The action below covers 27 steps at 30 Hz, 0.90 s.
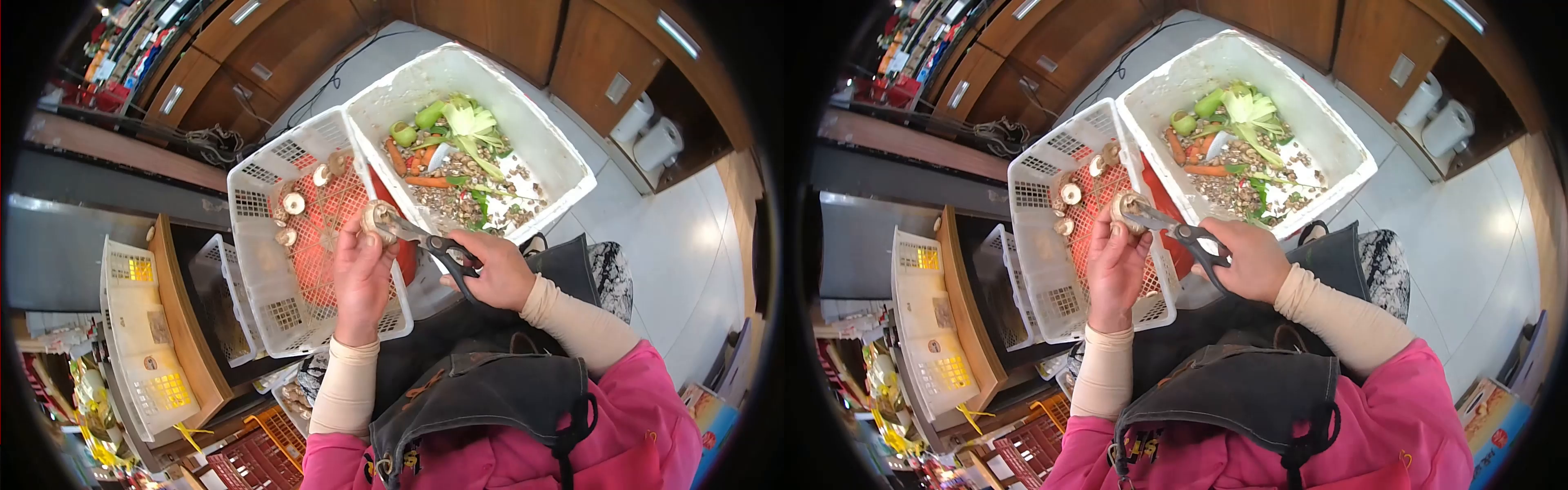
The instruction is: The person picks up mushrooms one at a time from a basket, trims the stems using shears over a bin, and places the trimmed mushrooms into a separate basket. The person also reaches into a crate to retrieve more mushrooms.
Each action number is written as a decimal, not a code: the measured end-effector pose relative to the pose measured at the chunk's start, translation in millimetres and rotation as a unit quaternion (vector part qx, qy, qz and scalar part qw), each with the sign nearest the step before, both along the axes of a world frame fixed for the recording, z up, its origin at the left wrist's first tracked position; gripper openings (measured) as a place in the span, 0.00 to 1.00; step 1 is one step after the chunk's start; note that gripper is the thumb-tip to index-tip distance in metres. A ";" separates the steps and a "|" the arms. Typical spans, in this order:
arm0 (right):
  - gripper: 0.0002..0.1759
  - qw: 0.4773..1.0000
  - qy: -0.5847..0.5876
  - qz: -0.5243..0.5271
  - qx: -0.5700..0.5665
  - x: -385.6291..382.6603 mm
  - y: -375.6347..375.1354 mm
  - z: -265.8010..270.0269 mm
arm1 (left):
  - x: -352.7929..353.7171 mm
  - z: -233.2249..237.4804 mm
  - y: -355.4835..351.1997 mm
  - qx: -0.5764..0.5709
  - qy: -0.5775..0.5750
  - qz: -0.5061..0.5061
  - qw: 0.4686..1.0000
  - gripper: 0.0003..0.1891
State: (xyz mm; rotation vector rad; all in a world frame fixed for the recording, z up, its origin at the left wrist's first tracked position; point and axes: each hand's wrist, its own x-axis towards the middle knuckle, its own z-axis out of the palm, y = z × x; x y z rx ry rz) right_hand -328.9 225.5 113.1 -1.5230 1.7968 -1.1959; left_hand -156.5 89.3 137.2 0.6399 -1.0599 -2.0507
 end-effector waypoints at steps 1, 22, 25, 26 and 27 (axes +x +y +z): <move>0.29 1.000 -0.005 -0.010 -0.010 -1.2 1.0 -0.4 | -5.7 1.8 2.6 -0.019 -0.012 -0.003 1.000 0.18; 0.34 0.968 -0.209 -0.102 0.094 -18.9 2.0 -41.8 | 1.7 14.7 15.8 -0.476 -0.305 0.193 0.802 0.40; 0.35 0.952 -0.253 -0.128 0.116 -17.1 -1.6 -51.2 | 16.8 19.9 22.8 -0.525 -0.307 0.214 0.765 0.41; 0.34 0.947 -0.268 -0.138 0.112 -17.0 -3.0 -54.9 | 25.5 22.4 24.6 -0.538 -0.323 0.219 0.747 0.42; 0.33 0.942 -0.283 -0.145 0.107 -16.5 -4.5 -56.8 | 35.8 25.5 27.2 -0.550 -0.339 0.225 0.729 0.42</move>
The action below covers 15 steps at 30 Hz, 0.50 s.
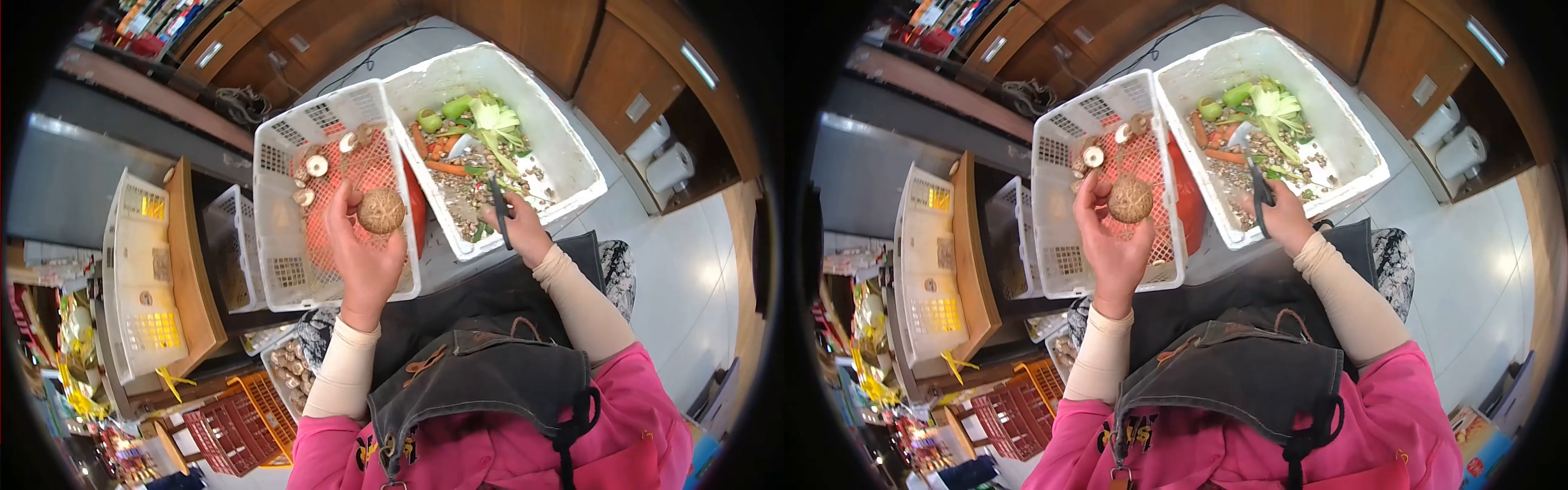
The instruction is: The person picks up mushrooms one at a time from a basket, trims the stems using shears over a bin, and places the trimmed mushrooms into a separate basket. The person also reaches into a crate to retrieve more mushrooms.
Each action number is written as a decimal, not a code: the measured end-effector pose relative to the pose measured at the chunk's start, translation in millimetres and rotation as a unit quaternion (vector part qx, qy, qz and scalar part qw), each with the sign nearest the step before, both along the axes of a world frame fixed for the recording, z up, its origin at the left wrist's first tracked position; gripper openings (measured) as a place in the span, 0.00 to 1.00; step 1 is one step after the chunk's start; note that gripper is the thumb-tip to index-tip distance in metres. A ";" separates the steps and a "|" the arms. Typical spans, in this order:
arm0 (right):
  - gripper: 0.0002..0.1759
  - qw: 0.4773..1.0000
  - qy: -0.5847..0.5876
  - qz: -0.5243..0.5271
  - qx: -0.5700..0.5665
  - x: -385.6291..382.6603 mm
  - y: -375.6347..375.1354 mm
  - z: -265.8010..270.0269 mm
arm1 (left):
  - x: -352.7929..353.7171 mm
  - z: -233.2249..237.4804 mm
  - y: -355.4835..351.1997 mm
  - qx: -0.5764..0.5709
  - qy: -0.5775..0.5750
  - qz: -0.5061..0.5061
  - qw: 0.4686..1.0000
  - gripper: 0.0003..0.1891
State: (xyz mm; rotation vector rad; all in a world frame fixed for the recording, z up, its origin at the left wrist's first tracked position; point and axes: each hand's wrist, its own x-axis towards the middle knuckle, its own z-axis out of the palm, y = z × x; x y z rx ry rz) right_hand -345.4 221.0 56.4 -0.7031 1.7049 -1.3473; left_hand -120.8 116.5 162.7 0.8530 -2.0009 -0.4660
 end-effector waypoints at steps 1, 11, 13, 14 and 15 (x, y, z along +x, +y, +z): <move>0.29 0.999 -0.042 -0.013 -0.005 1.3 -0.8 -0.9 | 11.7 4.4 4.6 -0.009 -0.007 0.009 1.000 0.41; 0.21 0.995 -0.090 0.020 0.025 6.7 -12.5 3.0 | 261.8 -19.3 73.4 0.062 -0.265 0.374 0.887 0.39; 0.26 0.992 -0.123 0.020 0.020 13.3 -17.3 6.3 | 271.5 -28.0 81.7 0.056 -0.286 0.382 0.877 0.39; 0.28 0.990 -0.138 0.021 0.017 16.8 -21.0 7.9 | 274.1 -32.2 82.9 0.053 -0.295 0.388 0.872 0.38; 0.29 0.990 -0.135 0.022 0.020 20.2 -23.4 9.6 | 264.4 -32.5 73.8 0.028 -0.266 0.357 0.895 0.36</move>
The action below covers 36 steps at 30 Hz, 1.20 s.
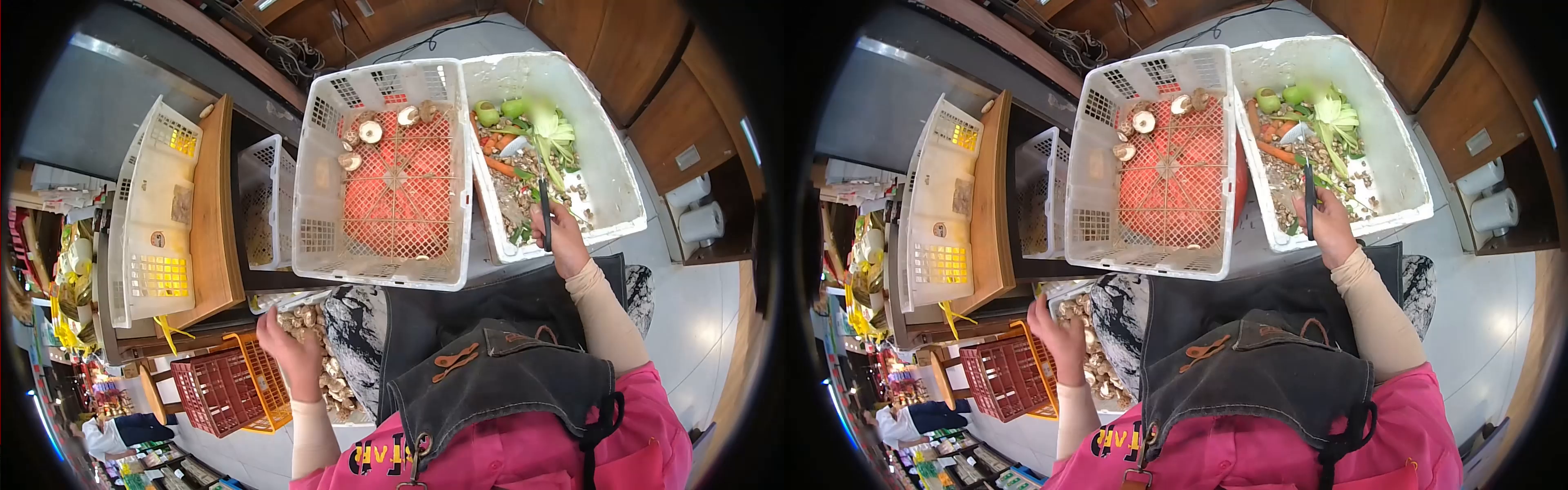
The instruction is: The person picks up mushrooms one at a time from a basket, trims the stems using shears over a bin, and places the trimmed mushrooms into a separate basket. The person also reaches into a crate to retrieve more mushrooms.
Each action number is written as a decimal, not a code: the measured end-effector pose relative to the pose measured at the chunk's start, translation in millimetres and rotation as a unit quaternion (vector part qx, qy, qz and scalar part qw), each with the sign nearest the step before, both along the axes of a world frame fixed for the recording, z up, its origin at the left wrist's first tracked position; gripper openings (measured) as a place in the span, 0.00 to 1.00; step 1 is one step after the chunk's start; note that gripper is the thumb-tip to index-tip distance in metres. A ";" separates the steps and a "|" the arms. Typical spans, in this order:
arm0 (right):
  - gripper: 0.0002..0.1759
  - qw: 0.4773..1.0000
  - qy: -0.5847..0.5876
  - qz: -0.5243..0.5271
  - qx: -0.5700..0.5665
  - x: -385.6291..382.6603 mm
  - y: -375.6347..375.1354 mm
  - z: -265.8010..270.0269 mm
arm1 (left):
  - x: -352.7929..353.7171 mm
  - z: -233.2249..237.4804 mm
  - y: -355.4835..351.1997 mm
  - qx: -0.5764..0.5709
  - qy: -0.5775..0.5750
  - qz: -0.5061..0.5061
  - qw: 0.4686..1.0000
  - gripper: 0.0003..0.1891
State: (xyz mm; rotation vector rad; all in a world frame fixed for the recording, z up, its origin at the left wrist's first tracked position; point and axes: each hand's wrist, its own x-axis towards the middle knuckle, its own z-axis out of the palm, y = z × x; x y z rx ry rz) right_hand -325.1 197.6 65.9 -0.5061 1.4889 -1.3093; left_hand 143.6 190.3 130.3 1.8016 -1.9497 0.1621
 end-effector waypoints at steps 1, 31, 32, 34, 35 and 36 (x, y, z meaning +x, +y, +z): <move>0.30 1.000 0.004 0.001 0.002 3.3 -2.4 1.5 | -14.8 0.6 -14.4 -0.001 0.018 -0.033 0.999 0.35; 0.35 0.978 0.153 0.131 -0.059 28.7 -29.0 20.2 | -151.9 -85.0 -277.2 0.430 0.617 -0.035 0.659 0.10; 0.37 0.964 0.201 0.139 -0.106 32.3 -27.2 21.4 | -158.4 -72.2 -263.4 0.424 0.641 -0.042 0.638 0.11; 0.36 0.952 0.233 0.153 -0.126 40.1 -23.7 29.5 | -170.2 -49.7 -238.0 0.422 0.694 -0.081 0.578 0.12; 0.36 0.941 0.262 0.165 -0.135 40.8 -21.9 35.4 | -175.1 -39.7 -225.8 0.423 0.721 -0.112 0.538 0.13; 0.36 0.941 0.259 0.163 -0.145 40.5 -20.0 36.1 | -178.1 -31.9 -214.5 0.422 0.745 -0.143 0.495 0.15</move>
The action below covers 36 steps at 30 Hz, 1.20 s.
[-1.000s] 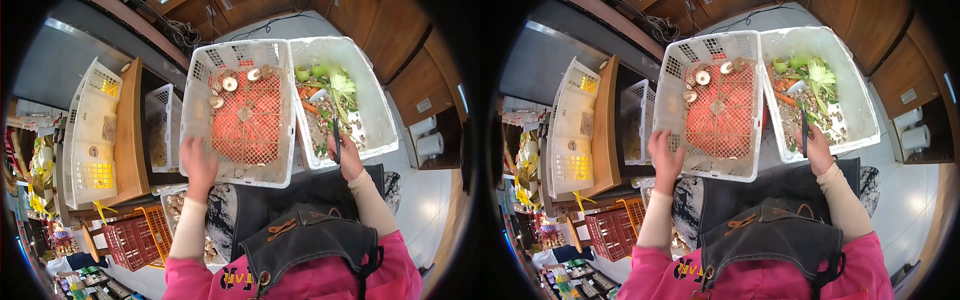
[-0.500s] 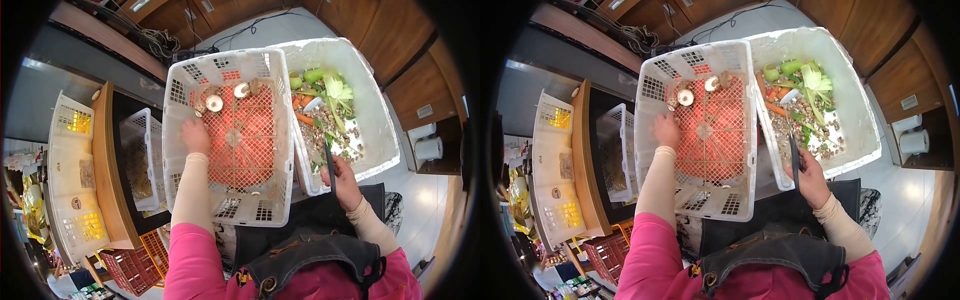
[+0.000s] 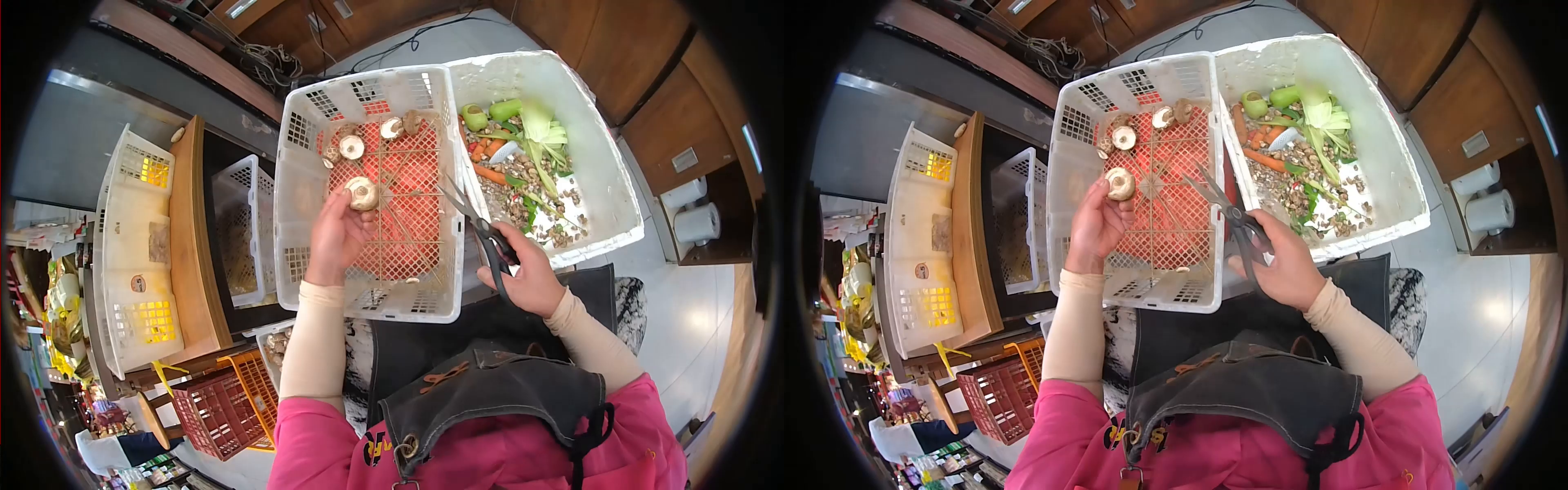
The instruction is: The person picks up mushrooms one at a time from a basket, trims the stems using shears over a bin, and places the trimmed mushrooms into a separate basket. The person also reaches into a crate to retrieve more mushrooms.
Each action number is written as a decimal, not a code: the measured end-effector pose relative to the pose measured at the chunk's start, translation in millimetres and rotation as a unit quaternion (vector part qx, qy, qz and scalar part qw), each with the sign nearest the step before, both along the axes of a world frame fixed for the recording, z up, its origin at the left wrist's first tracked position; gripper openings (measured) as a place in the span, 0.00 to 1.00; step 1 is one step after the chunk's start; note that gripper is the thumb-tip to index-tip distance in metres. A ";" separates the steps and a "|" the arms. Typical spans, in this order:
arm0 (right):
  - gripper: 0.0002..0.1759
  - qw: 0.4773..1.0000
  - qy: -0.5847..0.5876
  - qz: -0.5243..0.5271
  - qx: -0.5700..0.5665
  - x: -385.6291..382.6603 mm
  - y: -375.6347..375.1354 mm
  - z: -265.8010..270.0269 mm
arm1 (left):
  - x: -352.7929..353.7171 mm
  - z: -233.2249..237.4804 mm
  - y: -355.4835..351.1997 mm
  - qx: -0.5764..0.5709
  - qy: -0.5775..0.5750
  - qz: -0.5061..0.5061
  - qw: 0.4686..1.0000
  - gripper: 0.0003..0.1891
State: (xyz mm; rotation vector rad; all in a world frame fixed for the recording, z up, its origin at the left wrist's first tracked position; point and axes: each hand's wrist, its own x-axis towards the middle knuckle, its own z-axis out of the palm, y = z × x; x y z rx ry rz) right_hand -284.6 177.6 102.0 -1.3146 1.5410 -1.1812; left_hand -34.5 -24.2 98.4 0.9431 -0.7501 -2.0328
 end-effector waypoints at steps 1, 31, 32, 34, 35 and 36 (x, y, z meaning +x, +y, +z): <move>0.35 1.000 -0.005 0.002 -0.010 -0.1 1.6 -1.7 | -1.3 5.5 11.2 0.035 0.034 -0.010 0.999 0.16; 0.28 0.981 0.111 0.146 -0.068 -32.2 58.8 30.2 | -39.8 55.6 124.5 -0.024 -0.138 -0.238 0.961 0.33; 0.27 0.983 0.094 0.147 -0.062 -32.2 60.5 29.9 | -45.1 56.0 122.6 -0.018 -0.144 -0.247 0.958 0.34; 0.26 0.987 0.080 0.127 -0.052 -32.7 64.8 25.7 | -57.9 55.5 115.5 -0.006 -0.155 -0.264 0.952 0.35; 0.26 0.988 0.094 0.110 -0.052 -33.1 67.3 22.2 | -64.7 54.2 110.8 0.009 -0.151 -0.278 0.949 0.34; 0.26 0.989 0.108 0.090 -0.052 -34.3 69.8 19.0 | -73.5 52.6 105.1 0.023 -0.145 -0.293 0.945 0.33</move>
